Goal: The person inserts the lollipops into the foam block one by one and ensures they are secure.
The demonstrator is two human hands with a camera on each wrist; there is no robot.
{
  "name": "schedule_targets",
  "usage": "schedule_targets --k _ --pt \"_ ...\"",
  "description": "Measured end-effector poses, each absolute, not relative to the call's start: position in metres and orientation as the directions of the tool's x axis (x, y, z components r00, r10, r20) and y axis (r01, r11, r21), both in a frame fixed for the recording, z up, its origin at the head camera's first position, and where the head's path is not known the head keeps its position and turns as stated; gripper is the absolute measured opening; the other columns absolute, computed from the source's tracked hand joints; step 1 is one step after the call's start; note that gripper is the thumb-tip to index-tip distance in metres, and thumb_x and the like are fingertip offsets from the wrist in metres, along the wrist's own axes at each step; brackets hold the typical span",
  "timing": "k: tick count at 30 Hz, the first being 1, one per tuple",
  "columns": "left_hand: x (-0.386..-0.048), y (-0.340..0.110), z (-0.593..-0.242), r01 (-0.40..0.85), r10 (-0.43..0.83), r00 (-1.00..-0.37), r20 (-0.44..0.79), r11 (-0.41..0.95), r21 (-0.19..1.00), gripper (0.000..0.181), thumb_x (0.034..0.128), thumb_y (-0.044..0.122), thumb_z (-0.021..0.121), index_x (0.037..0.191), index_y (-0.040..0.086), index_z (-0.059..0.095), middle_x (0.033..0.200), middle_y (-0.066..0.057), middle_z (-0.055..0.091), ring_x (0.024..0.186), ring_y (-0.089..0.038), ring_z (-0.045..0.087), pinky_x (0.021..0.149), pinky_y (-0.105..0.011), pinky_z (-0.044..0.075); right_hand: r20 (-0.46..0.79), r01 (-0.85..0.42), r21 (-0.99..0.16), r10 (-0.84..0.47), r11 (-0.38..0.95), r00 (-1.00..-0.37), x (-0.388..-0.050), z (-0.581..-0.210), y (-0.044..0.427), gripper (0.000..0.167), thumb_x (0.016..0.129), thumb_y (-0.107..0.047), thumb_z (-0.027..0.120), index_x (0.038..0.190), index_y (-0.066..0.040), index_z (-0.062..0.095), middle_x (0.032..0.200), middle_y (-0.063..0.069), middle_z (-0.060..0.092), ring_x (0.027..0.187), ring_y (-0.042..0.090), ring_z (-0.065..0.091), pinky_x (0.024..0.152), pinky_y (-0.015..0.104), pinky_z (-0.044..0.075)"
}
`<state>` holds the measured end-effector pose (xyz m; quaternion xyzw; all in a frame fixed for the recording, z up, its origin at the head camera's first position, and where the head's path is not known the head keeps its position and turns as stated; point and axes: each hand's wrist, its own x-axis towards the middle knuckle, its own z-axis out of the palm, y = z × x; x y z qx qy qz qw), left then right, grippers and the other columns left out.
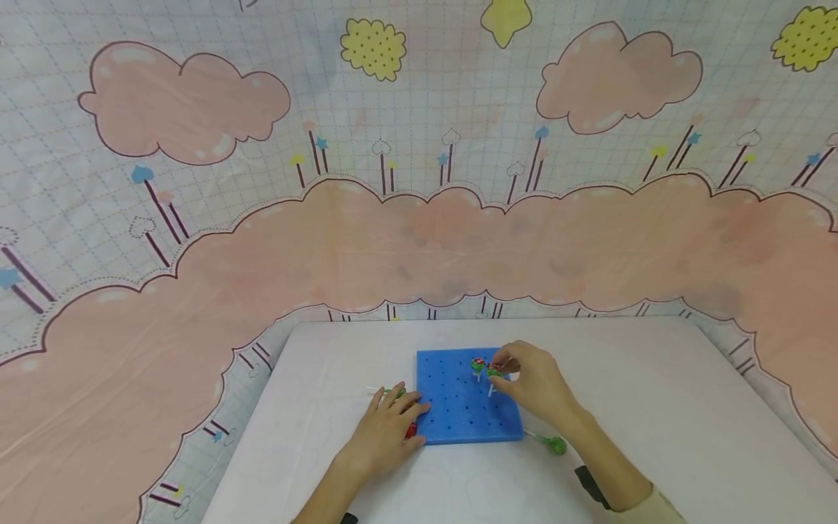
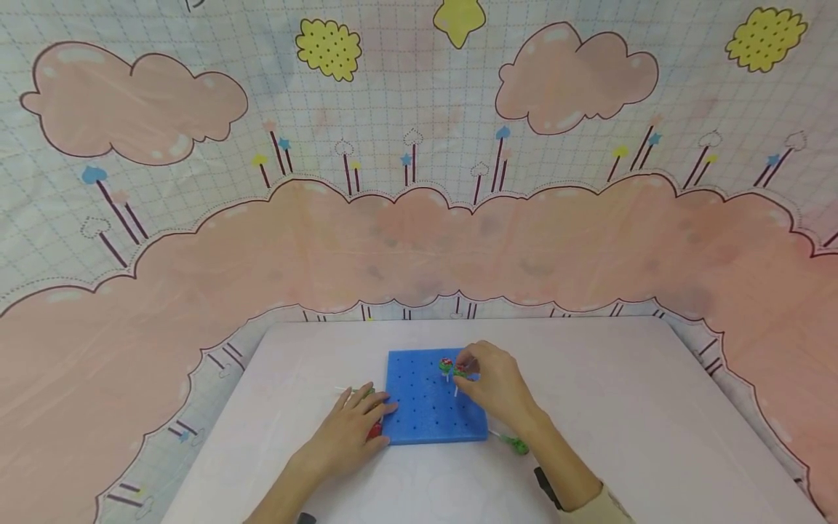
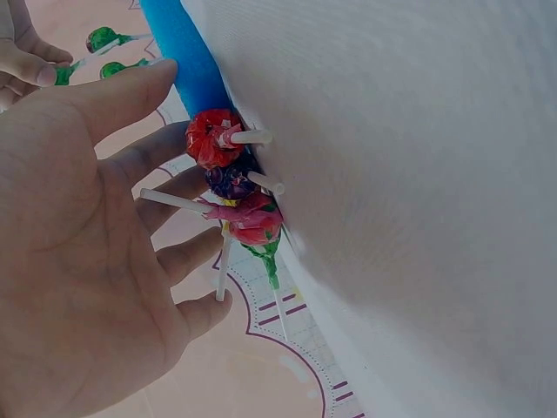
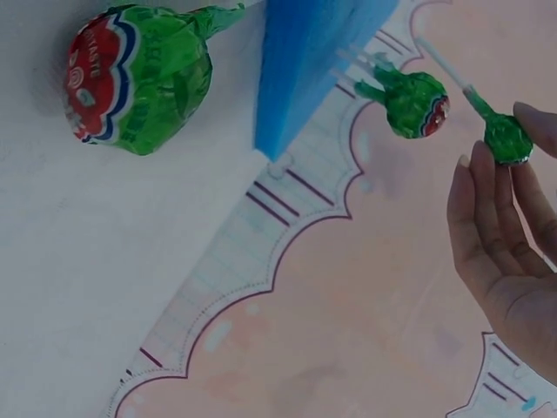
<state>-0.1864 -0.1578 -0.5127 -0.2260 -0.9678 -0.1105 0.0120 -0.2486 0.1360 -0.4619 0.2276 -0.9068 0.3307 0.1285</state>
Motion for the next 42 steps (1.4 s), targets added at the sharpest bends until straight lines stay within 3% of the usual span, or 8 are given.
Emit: schedule_targets --k 11,17,31,42 --pt "-0.190 -0.161 -0.525 0.454 0.437 -0.891 0.121 0.867 0.207 0.054 0.0985 0.040 0.070 0.147 0.018 0.061 0.156 -0.010 0.051 0.152 -0.041 0.034 0.122 -0.067 0.025 0.408 -0.521 -0.519 -0.339 0.677 -0.848 -0.255 -0.468 0.129 0.027 0.082 -0.012 0.090 0.102 -0.012 0.073 0.100 -0.003 0.069 0.090 0.015 0.070 0.081 0.038 0.064" --pt "-0.189 -0.159 -0.523 0.451 0.438 -0.893 0.106 0.866 0.216 0.053 0.0988 0.039 0.071 0.147 0.018 0.061 0.156 -0.010 0.051 0.152 -0.041 0.034 0.121 -0.068 0.025 0.408 -0.522 -0.516 -0.341 0.679 -0.847 -0.256 -0.471 0.126 0.028 0.081 -0.012 0.091 0.103 -0.013 0.073 0.100 -0.003 0.069 0.090 0.015 0.070 0.079 0.032 0.063" --pt "-0.189 -0.159 -0.521 0.447 0.435 -0.895 0.102 0.870 0.209 0.054 0.0984 0.039 0.071 0.146 0.017 0.061 0.156 -0.010 0.051 0.151 -0.041 0.035 0.122 -0.067 0.025 0.466 -0.557 -0.454 -0.348 0.696 -0.814 -0.260 -0.479 0.122 0.028 0.078 -0.013 0.093 0.099 -0.014 0.074 0.096 -0.004 0.069 0.088 0.017 0.070 0.080 0.035 0.062" --pt "-0.188 -0.158 -0.517 0.437 0.431 -0.899 0.074 0.880 0.188 0.053 0.0995 0.040 0.070 0.148 0.019 0.060 0.158 -0.007 0.050 0.153 -0.039 0.034 0.123 -0.064 0.026 0.491 -0.580 -0.408 -0.366 0.705 -0.790 -0.264 -0.487 0.120 0.028 0.077 -0.015 0.094 0.098 -0.015 0.075 0.093 -0.007 0.068 0.088 0.010 0.066 0.077 0.032 0.060"
